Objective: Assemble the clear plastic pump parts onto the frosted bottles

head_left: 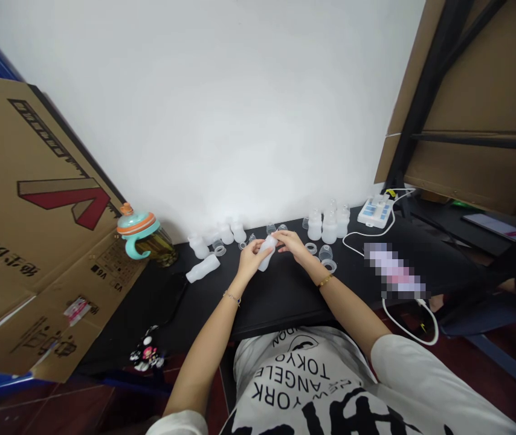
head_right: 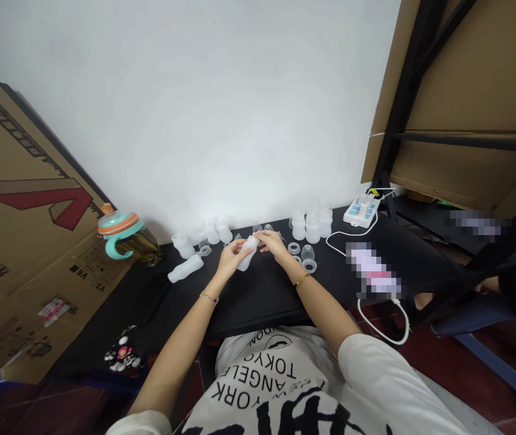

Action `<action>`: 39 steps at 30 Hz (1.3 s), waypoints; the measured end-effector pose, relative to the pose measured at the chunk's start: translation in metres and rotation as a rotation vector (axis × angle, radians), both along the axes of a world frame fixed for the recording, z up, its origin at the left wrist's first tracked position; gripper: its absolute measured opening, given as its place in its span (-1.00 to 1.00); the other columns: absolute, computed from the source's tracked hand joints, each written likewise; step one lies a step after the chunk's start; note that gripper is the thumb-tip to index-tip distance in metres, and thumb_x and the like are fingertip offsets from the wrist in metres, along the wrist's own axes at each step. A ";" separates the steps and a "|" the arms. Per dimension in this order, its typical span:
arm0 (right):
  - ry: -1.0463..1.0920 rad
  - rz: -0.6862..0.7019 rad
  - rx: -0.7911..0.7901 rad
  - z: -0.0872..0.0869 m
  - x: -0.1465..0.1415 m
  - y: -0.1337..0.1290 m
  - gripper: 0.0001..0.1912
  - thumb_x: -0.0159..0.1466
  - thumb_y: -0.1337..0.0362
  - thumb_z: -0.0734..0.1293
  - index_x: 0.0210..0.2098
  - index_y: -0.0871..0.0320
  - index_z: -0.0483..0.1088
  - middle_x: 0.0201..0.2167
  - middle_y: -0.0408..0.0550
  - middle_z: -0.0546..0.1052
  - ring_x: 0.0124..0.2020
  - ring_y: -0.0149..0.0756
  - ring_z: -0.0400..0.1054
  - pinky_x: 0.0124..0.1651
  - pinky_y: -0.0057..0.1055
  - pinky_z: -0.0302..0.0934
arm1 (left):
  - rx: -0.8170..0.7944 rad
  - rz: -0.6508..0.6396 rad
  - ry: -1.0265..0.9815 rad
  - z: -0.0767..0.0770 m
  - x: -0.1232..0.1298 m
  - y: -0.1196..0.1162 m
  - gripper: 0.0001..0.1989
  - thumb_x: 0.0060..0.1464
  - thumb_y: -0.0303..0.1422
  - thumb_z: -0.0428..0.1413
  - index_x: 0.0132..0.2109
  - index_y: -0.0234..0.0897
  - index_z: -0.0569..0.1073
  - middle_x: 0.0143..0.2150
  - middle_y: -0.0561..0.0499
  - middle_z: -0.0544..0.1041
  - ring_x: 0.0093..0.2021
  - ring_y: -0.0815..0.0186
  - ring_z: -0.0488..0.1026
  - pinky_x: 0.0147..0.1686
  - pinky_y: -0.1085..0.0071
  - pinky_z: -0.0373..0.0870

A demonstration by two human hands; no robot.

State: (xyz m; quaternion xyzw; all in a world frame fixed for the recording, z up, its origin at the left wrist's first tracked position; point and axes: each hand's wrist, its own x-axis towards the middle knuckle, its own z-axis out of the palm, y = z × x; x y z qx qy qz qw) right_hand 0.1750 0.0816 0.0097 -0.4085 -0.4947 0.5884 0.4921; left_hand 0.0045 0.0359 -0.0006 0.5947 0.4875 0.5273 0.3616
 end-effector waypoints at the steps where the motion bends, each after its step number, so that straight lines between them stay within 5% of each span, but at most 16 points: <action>1: -0.006 -0.003 -0.002 -0.001 0.000 0.001 -0.87 0.25 0.22 0.46 -0.32 0.18 0.58 -0.39 -0.07 0.57 -0.47 -0.43 0.43 -0.58 -0.63 0.32 | 0.021 0.013 0.041 0.000 0.000 0.000 -0.56 -0.11 -0.16 0.40 -0.09 -0.27 0.59 -0.13 -0.14 0.66 -0.15 0.12 0.60 -0.09 0.24 0.47; 12: -0.071 -0.042 0.011 -0.003 -0.002 0.000 -0.80 0.22 0.17 0.50 -0.36 0.20 0.56 -0.46 -0.09 0.53 -0.51 -0.45 0.37 -0.61 -0.64 0.29 | 0.096 0.107 0.343 -0.005 -0.003 -0.001 -0.56 -0.03 -0.17 0.35 0.00 -0.20 0.58 -0.04 -0.08 0.66 -0.15 0.15 0.55 -0.08 0.25 0.42; 21: 0.010 0.013 0.048 0.001 -0.002 -0.005 -0.73 0.25 0.07 0.47 -0.36 0.17 0.54 -0.39 -0.06 0.57 -0.44 -0.40 0.42 -0.56 -0.60 0.34 | -0.123 -0.094 -0.156 0.004 0.000 0.000 -0.54 -0.12 -0.12 0.40 -0.11 -0.30 0.63 -0.19 -0.11 0.67 -0.17 0.15 0.59 -0.13 0.30 0.44; 39: 0.130 0.082 0.032 0.004 0.001 -0.006 -0.80 0.22 0.16 0.45 -0.26 0.16 0.58 -0.30 -0.02 0.60 -0.35 -0.33 0.45 -0.48 -0.54 0.37 | -0.412 -0.168 -0.581 0.012 0.002 0.000 -0.72 0.03 -0.25 0.33 -0.19 -0.39 0.66 -0.21 -0.13 0.67 -0.28 0.27 0.56 -0.24 0.39 0.48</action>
